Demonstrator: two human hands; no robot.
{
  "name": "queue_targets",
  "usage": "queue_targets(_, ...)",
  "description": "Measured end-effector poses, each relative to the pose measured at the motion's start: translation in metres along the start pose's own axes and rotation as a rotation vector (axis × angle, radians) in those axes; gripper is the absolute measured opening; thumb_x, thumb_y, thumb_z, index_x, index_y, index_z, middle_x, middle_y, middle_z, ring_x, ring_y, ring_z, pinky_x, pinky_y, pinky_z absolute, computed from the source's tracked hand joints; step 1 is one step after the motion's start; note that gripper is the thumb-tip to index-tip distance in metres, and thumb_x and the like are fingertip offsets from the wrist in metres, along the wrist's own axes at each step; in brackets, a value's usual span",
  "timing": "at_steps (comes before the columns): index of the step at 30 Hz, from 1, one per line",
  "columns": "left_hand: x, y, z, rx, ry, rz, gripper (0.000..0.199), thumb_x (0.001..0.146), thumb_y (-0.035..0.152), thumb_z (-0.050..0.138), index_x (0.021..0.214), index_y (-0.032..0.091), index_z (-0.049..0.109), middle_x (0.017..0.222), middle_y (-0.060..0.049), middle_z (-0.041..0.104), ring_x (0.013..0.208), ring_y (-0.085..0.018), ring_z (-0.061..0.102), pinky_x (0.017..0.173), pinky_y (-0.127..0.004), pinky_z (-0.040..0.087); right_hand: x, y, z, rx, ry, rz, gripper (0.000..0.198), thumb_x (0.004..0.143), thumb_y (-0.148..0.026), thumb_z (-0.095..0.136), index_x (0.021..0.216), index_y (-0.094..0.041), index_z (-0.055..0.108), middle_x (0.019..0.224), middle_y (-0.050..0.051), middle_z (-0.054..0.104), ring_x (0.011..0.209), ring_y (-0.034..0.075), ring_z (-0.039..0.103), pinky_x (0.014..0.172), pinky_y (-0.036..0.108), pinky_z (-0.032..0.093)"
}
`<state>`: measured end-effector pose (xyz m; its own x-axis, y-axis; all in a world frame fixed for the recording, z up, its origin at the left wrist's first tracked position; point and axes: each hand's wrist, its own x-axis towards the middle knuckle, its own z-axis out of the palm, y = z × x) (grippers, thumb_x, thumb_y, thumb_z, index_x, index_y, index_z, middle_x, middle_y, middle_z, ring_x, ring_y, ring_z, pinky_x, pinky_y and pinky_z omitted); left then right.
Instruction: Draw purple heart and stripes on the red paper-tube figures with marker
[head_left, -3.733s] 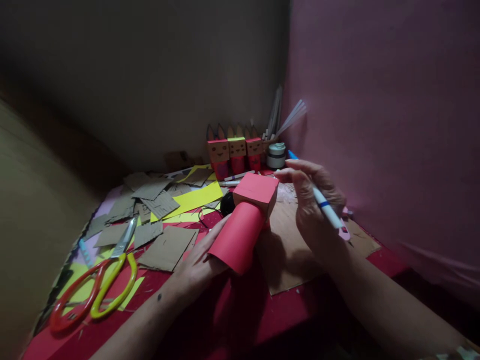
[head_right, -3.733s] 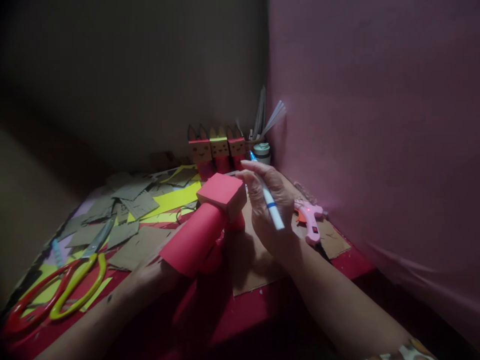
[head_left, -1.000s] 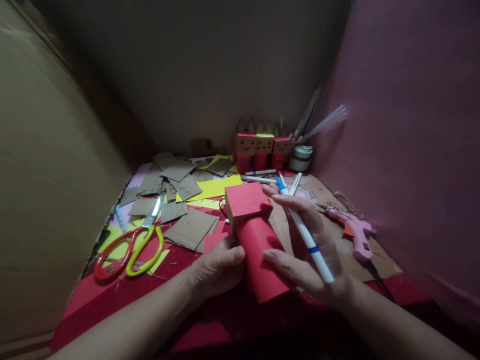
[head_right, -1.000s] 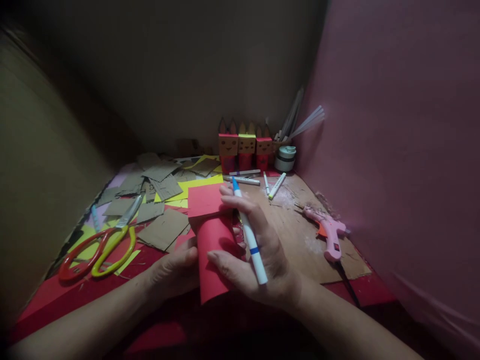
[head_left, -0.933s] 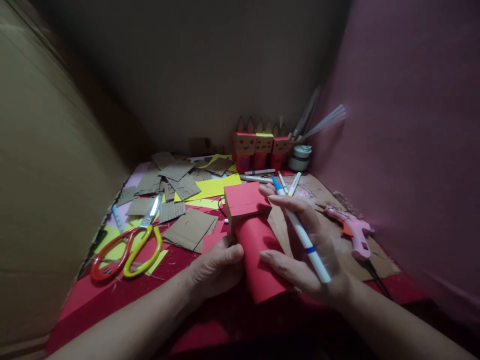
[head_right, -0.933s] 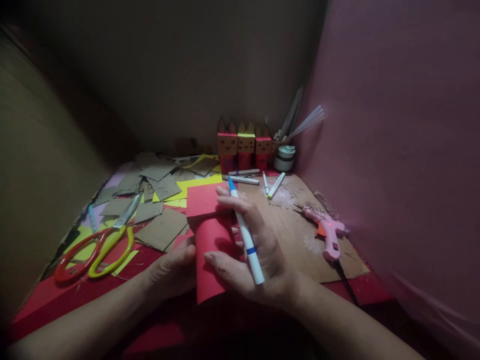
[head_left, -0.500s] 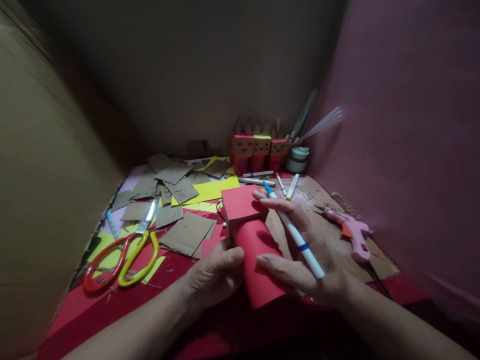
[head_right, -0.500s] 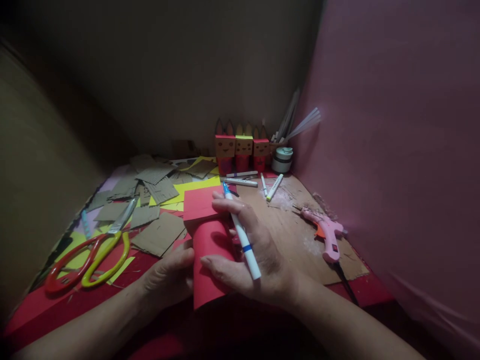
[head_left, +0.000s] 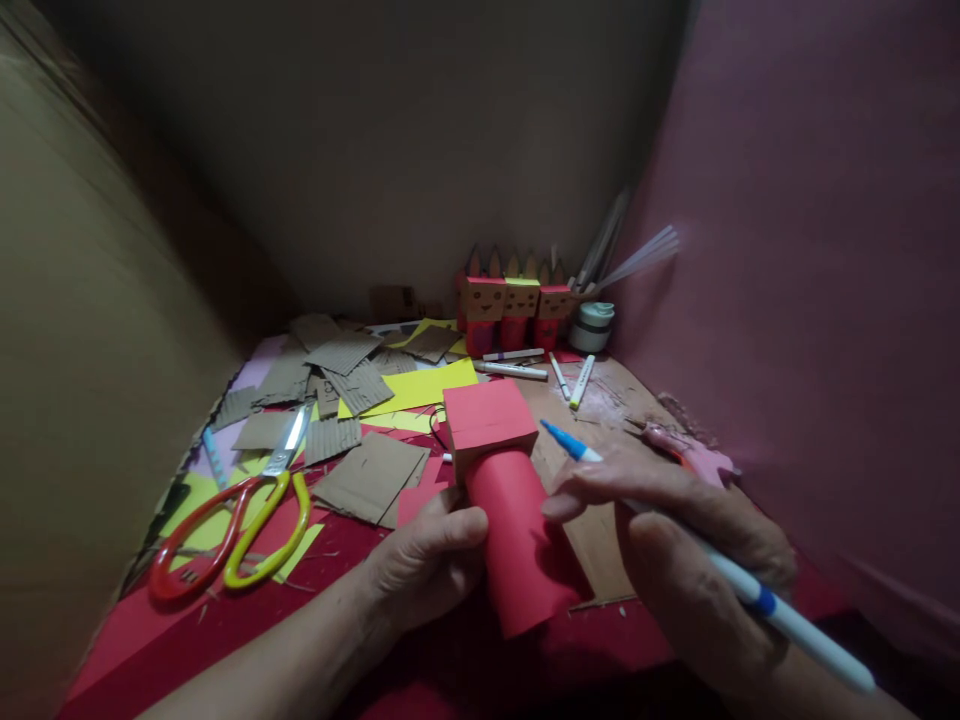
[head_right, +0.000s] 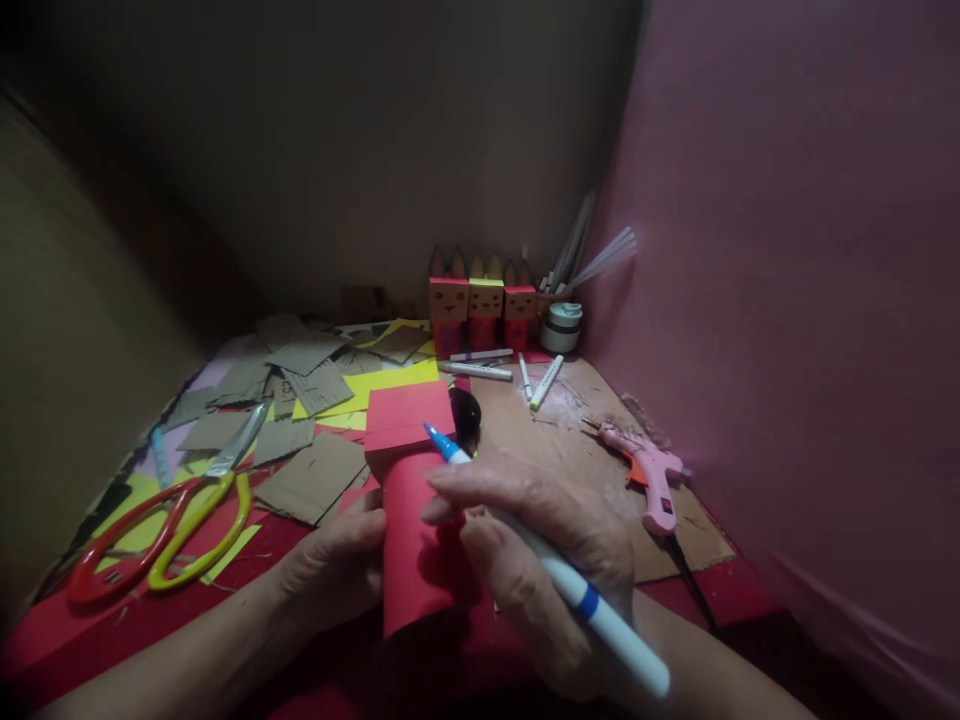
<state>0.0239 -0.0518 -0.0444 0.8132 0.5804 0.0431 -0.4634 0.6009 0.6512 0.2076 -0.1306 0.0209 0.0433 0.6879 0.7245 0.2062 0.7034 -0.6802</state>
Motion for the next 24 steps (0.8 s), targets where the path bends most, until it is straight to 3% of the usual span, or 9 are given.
queue_targets(3, 0.000, 0.000, 0.000, 0.008, -0.002, -0.004, 0.035, 0.076, 0.036, 0.088, 0.100, 0.013, 0.079, 0.084, -0.005, 0.080, 0.079, -0.017, 0.076, 0.073, -0.022, 0.058, -0.005, -0.003, 0.003, 0.021, -0.030, -0.005, 0.026, 0.100, -0.029, 0.059, 0.120, -0.028, 0.076, 0.092, 0.006, 0.082, 0.086, 0.024, 0.077, 0.075, 0.036, 0.067)
queue_targets(6, 0.002, 0.001, 0.002, 0.007, 0.014, -0.018, 0.041, 0.075, 0.034, 0.088, 0.109, 0.014, 0.078, 0.091, -0.007, 0.081, 0.084, -0.018, 0.077, 0.078, -0.023, 0.059, -0.003, -0.004, 0.003, -0.009, -0.099, -0.019, 0.030, 0.095, -0.022, 0.063, 0.121, -0.030, 0.075, 0.094, 0.006, 0.083, 0.085, 0.026, 0.078, 0.078, 0.039, 0.067)
queue_targets(11, 0.004, 0.001, 0.001, 0.016, 0.007, -0.027, 0.044, 0.077, 0.034, 0.086, 0.115, 0.014, 0.076, 0.097, -0.010, 0.082, 0.088, -0.022, 0.078, 0.081, -0.026, 0.059, 0.005, -0.002, 0.004, -0.034, -0.122, -0.089, 0.038, 0.085, -0.005, 0.064, 0.115, -0.026, 0.076, 0.087, 0.005, 0.083, 0.076, 0.023, 0.076, 0.068, 0.032, 0.065)
queue_targets(16, 0.002, 0.000, -0.003, 0.013, -0.001, -0.006, 0.040, 0.078, 0.032, 0.085, 0.113, 0.015, 0.076, 0.095, -0.010, 0.082, 0.087, -0.024, 0.079, 0.080, -0.028, 0.060, 0.013, 0.002, 0.005, -0.051, -0.239, -0.154, 0.031, 0.086, -0.005, 0.064, 0.109, -0.022, 0.076, 0.081, 0.005, 0.080, 0.064, 0.019, 0.070, 0.061, 0.030, 0.059)
queue_targets(20, 0.002, 0.003, -0.002, 0.028, -0.015, -0.016, 0.039, 0.080, 0.034, 0.084, 0.114, 0.016, 0.076, 0.100, -0.010, 0.082, 0.090, -0.023, 0.079, 0.084, -0.028, 0.060, 0.010, 0.012, 0.006, 0.000, -0.194, -0.161, 0.027, 0.088, -0.009, 0.064, 0.108, -0.021, 0.076, 0.074, 0.004, 0.074, 0.061, 0.017, 0.065, 0.056, 0.028, 0.055)
queue_targets(24, 0.003, 0.007, -0.009, 0.101, -0.090, -0.080, 0.048, 0.081, 0.042, 0.082, 0.120, 0.014, 0.075, 0.107, -0.014, 0.080, 0.101, -0.027, 0.077, 0.091, -0.032, 0.059, 0.004, 0.021, 0.006, 0.075, -0.190, -0.194, 0.030, 0.090, -0.014, 0.062, 0.114, -0.023, 0.077, 0.078, 0.007, 0.075, 0.067, 0.021, 0.068, 0.059, 0.033, 0.058)
